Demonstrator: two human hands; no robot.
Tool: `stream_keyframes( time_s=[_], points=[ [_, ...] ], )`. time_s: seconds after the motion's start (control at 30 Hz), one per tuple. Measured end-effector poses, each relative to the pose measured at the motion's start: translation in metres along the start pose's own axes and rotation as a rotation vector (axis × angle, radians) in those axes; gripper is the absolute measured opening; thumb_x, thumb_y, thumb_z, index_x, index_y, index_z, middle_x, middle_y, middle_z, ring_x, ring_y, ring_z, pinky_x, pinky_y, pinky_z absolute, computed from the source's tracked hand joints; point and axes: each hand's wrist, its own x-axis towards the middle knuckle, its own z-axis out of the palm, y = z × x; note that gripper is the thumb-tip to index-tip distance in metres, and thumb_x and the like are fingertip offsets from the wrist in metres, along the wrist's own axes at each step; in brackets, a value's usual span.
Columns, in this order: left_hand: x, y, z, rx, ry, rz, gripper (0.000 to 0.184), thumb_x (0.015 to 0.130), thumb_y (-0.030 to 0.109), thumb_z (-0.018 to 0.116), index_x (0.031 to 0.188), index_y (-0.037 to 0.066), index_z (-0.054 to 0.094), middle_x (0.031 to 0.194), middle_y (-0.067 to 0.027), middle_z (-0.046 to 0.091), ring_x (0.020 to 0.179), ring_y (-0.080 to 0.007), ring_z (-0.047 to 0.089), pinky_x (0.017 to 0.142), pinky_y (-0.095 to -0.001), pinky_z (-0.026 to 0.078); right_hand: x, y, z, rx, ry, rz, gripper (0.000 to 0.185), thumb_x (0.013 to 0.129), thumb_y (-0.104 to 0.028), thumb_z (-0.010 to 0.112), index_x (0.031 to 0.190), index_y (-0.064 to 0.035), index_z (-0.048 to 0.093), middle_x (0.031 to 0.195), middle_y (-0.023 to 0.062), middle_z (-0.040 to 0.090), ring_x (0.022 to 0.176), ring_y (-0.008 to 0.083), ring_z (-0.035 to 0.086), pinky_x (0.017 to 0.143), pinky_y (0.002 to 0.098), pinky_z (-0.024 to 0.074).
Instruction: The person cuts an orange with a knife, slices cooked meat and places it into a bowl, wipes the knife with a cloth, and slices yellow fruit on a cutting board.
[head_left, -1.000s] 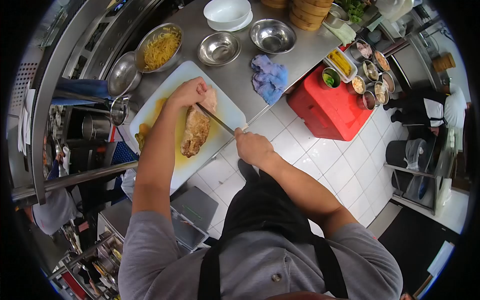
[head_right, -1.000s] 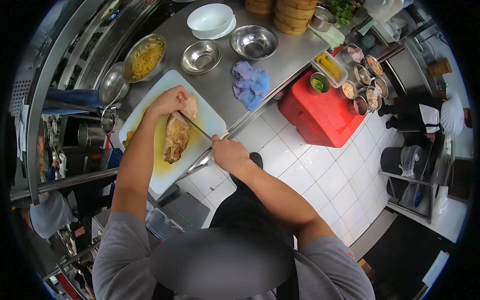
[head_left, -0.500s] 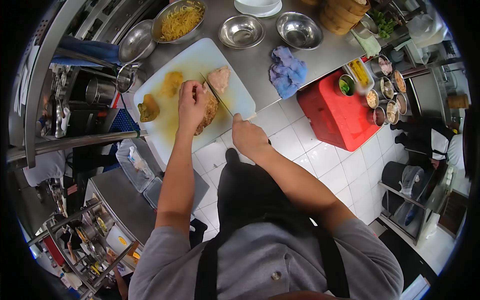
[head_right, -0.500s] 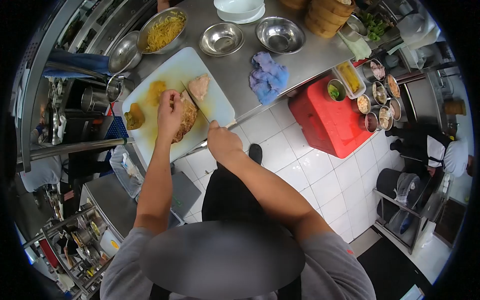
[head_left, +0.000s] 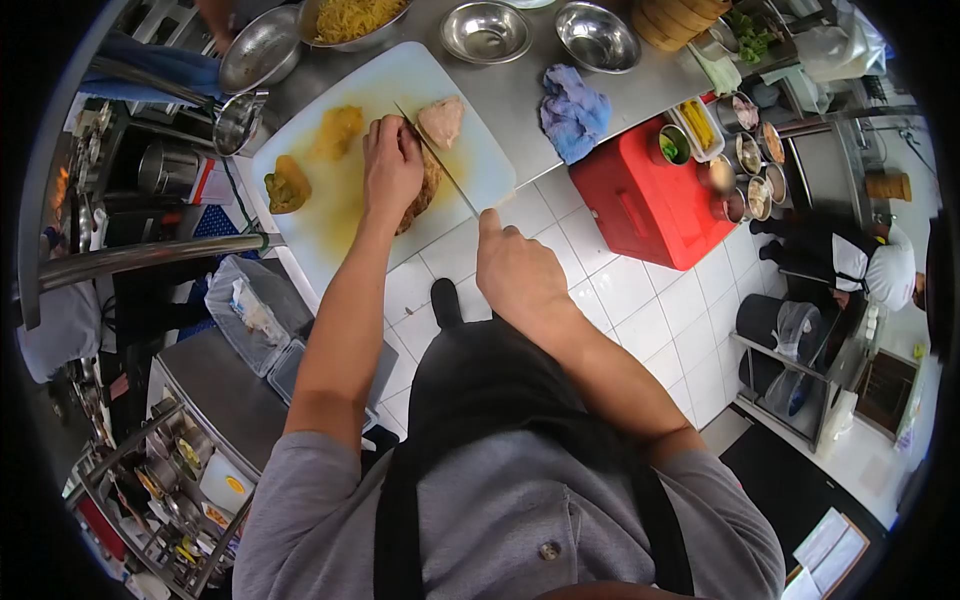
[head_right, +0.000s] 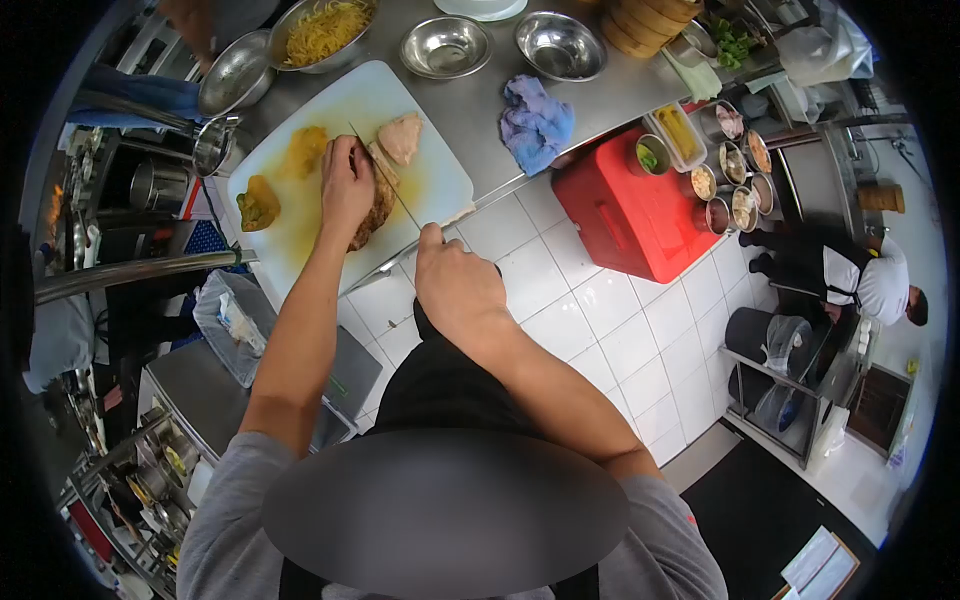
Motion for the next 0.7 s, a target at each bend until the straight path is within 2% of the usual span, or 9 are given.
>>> stream_keyframes(
  time_s=[0.13,0.3,0.4,0.53,0.6,0.63,0.7],
  points=[
    [0.001,-0.001,0.002,0.020,0.005,0.017,0.010,0.095,0.007,0.054,0.105,0.004,0.054,0.105,-0.0185,0.059,0.099,-0.0428,0.054,0.086,-0.0518,0.045,0.003,-0.004,0.002,-0.001,0.012,0.005,0.019,0.093,-0.005,0.049,0.109,0.0047,0.050,0.093,0.0270,0.070,0.084,0.0427,0.073,0.072,0.0482,0.0594],
    [0.003,-0.011,0.007,0.019,-0.008,0.017,0.010,0.094,0.008,0.055,0.103,0.005,0.054,0.105,-0.0181,0.060,0.099,-0.0423,0.055,0.086,-0.0519,0.045,0.045,-0.011,0.015,-0.027,0.158,-0.104,0.017,0.093,-0.007,0.051,0.106,0.0038,0.053,0.084,0.0216,0.073,0.077,0.0382,0.074,0.069,0.0460,0.0602],
    [0.001,-0.010,0.007,0.019,-0.007,0.019,0.009,0.093,0.008,0.056,0.101,0.005,0.053,0.103,-0.0176,0.060,0.099,-0.0422,0.055,0.087,-0.0516,0.046,0.071,-0.014,0.020,-0.058,0.190,-0.168,0.019,0.092,-0.007,0.050,0.107,0.0035,0.051,0.082,0.0249,0.071,0.075,0.0402,0.073,0.065,0.0487,0.0593],
    [0.003,-0.008,0.006,-0.004,-0.016,0.003,0.009,0.091,0.007,0.058,0.097,0.006,0.053,0.099,-0.0163,0.060,0.097,-0.0415,0.055,0.086,-0.0512,0.046,0.041,-0.011,0.009,-0.020,0.111,-0.080,0.016,0.093,-0.008,0.053,0.104,0.0039,0.055,0.087,0.0217,0.073,0.082,0.0370,0.075,0.070,0.0450,0.0604],
    [0.003,-0.011,0.006,-0.003,-0.028,0.010,0.009,0.090,0.007,0.059,0.097,0.006,0.053,0.099,-0.0159,0.060,0.097,-0.0413,0.055,0.086,-0.0511,0.046,0.021,-0.009,0.005,-0.026,-0.038,0.055,0.016,0.093,-0.008,0.054,0.104,0.0040,0.055,0.090,0.0225,0.073,0.084,0.0370,0.075,0.070,0.0454,0.0604],
    [0.002,-0.011,0.008,-0.004,-0.040,0.019,0.009,0.090,0.007,0.059,0.097,0.007,0.053,0.098,-0.0155,0.060,0.096,-0.0410,0.055,0.086,-0.0510,0.046,0.028,-0.008,0.006,-0.027,-0.044,0.057,0.016,0.093,-0.008,0.054,0.104,0.0040,0.055,0.090,0.0225,0.073,0.084,0.0370,0.075,0.070,0.0454,0.0604],
    [0.000,-0.011,0.009,-0.023,-0.039,0.012,0.009,0.090,0.008,0.059,0.097,0.007,0.053,0.097,-0.0153,0.060,0.096,-0.0410,0.055,0.086,-0.0509,0.045,0.053,-0.007,0.012,-0.003,0.066,-0.073,0.017,0.093,-0.008,0.053,0.105,0.0047,0.055,0.092,0.0233,0.073,0.084,0.0375,0.075,0.071,0.0462,0.0604]
  ],
)
